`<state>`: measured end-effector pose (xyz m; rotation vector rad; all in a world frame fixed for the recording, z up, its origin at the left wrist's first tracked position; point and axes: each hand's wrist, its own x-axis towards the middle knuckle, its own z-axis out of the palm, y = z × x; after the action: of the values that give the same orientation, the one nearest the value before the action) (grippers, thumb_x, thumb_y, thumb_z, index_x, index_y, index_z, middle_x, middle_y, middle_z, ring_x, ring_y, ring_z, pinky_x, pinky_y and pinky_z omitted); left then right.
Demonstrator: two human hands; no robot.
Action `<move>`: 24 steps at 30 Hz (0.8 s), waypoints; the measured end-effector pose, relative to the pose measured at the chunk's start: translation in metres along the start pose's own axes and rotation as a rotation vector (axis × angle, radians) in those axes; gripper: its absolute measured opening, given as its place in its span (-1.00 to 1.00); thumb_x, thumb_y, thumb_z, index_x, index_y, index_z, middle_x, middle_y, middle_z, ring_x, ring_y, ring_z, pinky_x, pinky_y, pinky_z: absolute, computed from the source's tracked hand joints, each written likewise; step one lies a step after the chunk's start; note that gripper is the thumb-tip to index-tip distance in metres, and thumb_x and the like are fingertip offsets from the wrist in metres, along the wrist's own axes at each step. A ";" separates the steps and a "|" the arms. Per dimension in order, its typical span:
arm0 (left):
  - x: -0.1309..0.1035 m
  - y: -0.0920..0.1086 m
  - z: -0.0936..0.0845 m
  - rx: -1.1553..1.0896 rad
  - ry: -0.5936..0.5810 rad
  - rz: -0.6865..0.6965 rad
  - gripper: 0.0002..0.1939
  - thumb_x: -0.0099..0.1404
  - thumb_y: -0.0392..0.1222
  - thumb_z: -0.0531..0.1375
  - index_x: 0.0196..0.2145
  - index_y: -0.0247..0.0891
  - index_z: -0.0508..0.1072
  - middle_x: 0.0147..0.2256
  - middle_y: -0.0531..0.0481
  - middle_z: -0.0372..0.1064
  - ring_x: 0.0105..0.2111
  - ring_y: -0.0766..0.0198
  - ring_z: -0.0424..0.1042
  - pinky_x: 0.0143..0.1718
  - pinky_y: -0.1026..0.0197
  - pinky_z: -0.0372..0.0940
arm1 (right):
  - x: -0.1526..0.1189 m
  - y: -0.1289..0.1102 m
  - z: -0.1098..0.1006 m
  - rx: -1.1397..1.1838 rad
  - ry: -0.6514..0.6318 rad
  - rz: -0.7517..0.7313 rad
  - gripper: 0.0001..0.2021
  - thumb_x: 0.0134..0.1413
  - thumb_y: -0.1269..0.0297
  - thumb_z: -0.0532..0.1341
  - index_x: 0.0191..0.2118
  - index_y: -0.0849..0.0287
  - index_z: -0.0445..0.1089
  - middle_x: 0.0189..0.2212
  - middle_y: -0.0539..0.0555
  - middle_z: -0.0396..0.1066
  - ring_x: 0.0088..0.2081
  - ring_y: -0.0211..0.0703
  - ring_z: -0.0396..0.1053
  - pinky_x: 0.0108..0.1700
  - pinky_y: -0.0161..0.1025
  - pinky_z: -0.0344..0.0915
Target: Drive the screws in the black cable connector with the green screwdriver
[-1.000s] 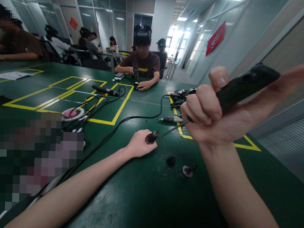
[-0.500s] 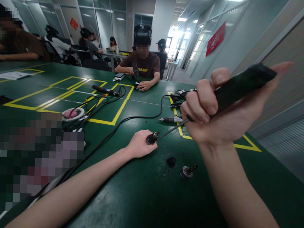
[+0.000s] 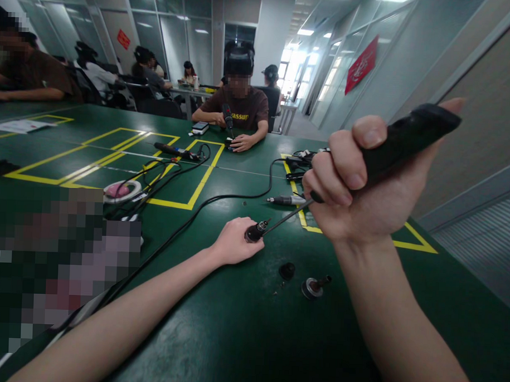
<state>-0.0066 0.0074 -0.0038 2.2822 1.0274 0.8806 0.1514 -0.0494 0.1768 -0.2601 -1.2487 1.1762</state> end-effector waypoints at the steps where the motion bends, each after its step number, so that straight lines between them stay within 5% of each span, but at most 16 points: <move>1: 0.000 0.000 0.000 0.001 -0.002 0.001 -0.67 0.19 -0.25 0.24 -0.56 -0.18 0.12 -0.52 0.10 0.21 -0.44 0.28 0.22 -0.30 0.20 0.11 | 0.000 0.000 0.000 0.007 -0.007 -0.006 -0.59 0.42 0.04 0.26 -0.48 0.08 0.37 -0.71 -0.17 0.04 -0.71 -0.35 -0.13 -0.65 -0.31 -0.13; 9: 0.000 0.000 0.000 0.006 -0.003 0.011 -0.67 0.21 -0.24 0.24 -0.56 -0.17 0.14 -0.52 0.10 0.22 -0.44 0.28 0.24 -0.30 0.21 0.13 | -0.002 0.001 0.001 0.003 -0.032 -0.035 -0.47 0.44 0.09 0.26 -0.58 0.09 0.14 -0.78 -0.18 -0.17 -0.70 -0.32 -0.21 -0.64 -0.32 -0.15; 18: 0.000 -0.002 0.002 -0.005 0.015 0.002 -0.70 0.20 -0.21 0.23 -0.55 -0.18 0.16 -0.52 0.10 0.18 -0.45 0.28 0.19 -0.32 0.20 0.08 | 0.000 -0.010 0.018 -0.136 0.076 -0.001 -0.44 0.23 -0.09 0.40 -0.61 0.11 0.23 -0.81 -0.17 0.02 -0.76 -0.41 -0.17 -0.68 -0.29 -0.25; 24: 0.000 -0.002 0.002 -0.010 0.011 -0.001 -0.69 0.19 -0.19 0.22 -0.55 -0.17 0.13 -0.52 0.10 0.17 -0.45 0.28 0.17 -0.32 0.20 0.07 | 0.000 -0.006 0.016 -0.098 0.099 -0.049 -0.48 0.17 -0.01 0.46 -0.58 0.13 0.23 -0.73 -0.17 0.11 -0.76 -0.43 -0.12 -0.71 -0.31 -0.29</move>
<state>-0.0058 0.0085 -0.0066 2.2705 1.0261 0.8965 0.1415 -0.0586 0.1868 -0.3541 -1.2207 1.0497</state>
